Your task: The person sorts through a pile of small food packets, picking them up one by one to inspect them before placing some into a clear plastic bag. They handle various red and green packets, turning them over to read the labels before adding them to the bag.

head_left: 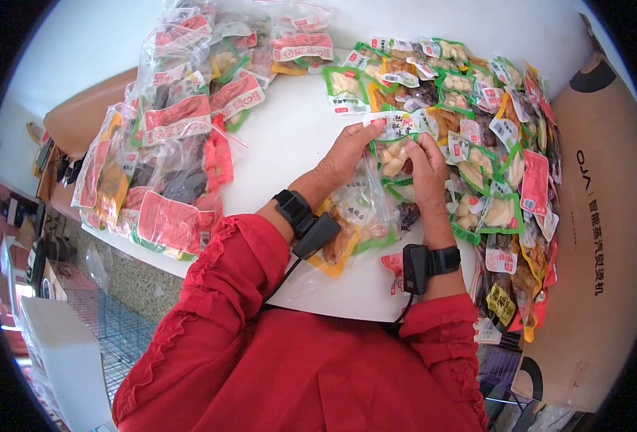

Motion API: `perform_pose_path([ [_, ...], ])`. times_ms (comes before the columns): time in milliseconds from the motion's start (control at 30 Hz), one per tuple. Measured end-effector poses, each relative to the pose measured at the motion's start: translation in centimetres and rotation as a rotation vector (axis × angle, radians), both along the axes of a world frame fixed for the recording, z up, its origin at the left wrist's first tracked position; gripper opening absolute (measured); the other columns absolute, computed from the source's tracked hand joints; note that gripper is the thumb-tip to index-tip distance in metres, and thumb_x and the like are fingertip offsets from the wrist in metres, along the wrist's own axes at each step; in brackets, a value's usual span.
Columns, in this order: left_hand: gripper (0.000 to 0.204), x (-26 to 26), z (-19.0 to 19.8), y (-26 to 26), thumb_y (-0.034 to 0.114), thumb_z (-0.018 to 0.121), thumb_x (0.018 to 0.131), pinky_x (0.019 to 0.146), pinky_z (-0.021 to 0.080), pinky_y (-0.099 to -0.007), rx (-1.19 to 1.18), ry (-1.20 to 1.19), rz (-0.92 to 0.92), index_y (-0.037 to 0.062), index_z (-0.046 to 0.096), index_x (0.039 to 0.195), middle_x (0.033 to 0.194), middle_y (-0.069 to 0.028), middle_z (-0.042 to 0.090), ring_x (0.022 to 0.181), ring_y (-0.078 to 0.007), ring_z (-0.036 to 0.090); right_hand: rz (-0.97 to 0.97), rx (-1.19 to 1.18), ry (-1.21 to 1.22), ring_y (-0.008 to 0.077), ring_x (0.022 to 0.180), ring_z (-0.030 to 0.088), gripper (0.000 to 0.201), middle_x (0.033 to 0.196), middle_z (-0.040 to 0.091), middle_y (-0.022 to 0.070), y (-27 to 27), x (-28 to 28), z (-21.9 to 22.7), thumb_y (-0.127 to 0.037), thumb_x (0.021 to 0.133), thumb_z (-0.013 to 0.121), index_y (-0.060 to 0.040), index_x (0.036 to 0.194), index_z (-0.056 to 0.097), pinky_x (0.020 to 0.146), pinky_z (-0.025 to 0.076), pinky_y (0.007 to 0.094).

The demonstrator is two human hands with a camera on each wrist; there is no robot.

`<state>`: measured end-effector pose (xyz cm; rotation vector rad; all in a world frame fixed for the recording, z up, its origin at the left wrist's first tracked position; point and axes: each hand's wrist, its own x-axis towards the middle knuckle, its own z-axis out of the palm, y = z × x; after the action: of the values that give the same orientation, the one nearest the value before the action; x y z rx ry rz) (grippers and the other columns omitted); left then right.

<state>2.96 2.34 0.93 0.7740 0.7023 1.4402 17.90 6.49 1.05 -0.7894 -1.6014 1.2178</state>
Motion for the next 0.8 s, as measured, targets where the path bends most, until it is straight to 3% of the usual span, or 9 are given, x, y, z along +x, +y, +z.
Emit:
perform_pose_path([
  [367, 0.033, -0.17, 0.11, 0.05, 0.029, 0.045, 0.088, 0.072, 0.047, -0.0250, -0.017, 0.001, 0.001, -0.0005, 0.055, 0.099, 0.091, -0.0064, 0.060, 0.080, -0.0119, 0.057, -0.043, 0.075, -0.031, 0.0044, 0.053, 0.039, 0.016, 0.059, 0.042, -0.0024, -0.03, -0.24, -0.34, -0.013, 0.081, 0.050, -0.0046, 0.070, 0.042, 0.048, 0.034, 0.0213],
  [433, 0.033, -0.14, 0.06, 0.06, 0.029, 0.045, 0.088, 0.072, 0.047, -0.0254, -0.003, 0.025, 0.003, -0.0004, 0.054, 0.099, 0.091, -0.0066, 0.060, 0.080, -0.0123, 0.057, -0.037, 0.128, -0.046, 0.0019, 0.054, 0.039, 0.013, 0.063, 0.043, -0.0048, 0.02, -0.19, -0.41, -0.015, 0.084, 0.047, -0.0078, 0.074, 0.044, 0.047, 0.034, 0.0176],
  [800, 0.033, -0.09, 0.09, -0.04, 0.029, 0.045, 0.088, 0.071, 0.047, -0.0253, 0.010, -0.026, -0.014, 0.0001, 0.055, 0.099, 0.090, -0.0061, 0.060, 0.079, -0.0117, 0.057, -0.015, 0.041, -0.010, 0.0038, 0.056, 0.040, 0.015, 0.061, 0.044, -0.0033, -0.36, -0.26, 0.20, -0.015, 0.083, 0.050, -0.0043, 0.072, 0.047, 0.050, 0.036, 0.0205],
])
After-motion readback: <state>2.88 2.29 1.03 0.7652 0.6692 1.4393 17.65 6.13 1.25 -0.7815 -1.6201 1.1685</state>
